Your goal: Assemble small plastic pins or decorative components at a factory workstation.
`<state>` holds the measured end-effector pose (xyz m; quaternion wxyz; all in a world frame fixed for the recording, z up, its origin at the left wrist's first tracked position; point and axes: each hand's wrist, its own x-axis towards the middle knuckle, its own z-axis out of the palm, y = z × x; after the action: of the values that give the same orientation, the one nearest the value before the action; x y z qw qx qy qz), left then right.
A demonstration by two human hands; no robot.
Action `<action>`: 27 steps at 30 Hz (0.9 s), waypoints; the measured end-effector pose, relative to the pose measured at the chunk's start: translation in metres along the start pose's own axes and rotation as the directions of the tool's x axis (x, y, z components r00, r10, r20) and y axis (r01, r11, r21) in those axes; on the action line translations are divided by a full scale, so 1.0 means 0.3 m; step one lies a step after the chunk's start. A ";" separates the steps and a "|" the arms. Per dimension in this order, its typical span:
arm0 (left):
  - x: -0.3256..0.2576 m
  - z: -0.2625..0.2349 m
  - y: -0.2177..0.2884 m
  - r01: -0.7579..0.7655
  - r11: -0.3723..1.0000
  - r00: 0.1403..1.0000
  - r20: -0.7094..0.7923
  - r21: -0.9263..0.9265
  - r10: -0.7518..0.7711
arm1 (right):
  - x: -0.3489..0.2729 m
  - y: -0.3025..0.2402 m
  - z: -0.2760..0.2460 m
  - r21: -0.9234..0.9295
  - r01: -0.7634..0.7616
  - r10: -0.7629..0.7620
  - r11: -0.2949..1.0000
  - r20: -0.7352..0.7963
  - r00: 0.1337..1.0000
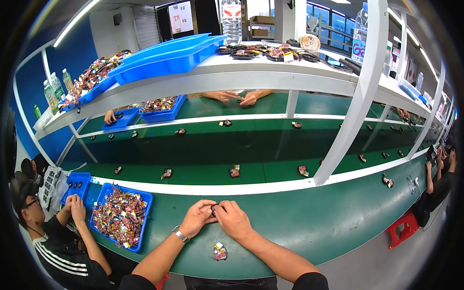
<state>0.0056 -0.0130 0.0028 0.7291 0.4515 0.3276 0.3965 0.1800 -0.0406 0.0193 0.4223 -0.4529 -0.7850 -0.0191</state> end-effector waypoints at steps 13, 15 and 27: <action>0.005 -0.006 -0.016 -0.020 1.000 0.998 -0.055 -0.005 0.020 | 0.006 -0.042 0.002 0.000 -0.023 0.023 1.000 -0.029 0.999; 0.004 0.000 -0.008 -0.035 0.998 0.999 -0.039 -0.043 0.033 | 0.006 -0.033 0.005 0.013 -0.024 0.024 1.000 -0.019 1.000; 0.012 0.001 0.019 -0.060 0.995 0.997 0.037 -0.084 0.063 | 0.170 0.454 -0.021 -0.181 -0.348 0.311 0.920 -0.204 0.928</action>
<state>0.0058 -0.0085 0.0077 0.7408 0.4386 0.2825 0.4231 0.2711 0.0723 0.0100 0.4342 -0.6185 -0.6511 -0.0708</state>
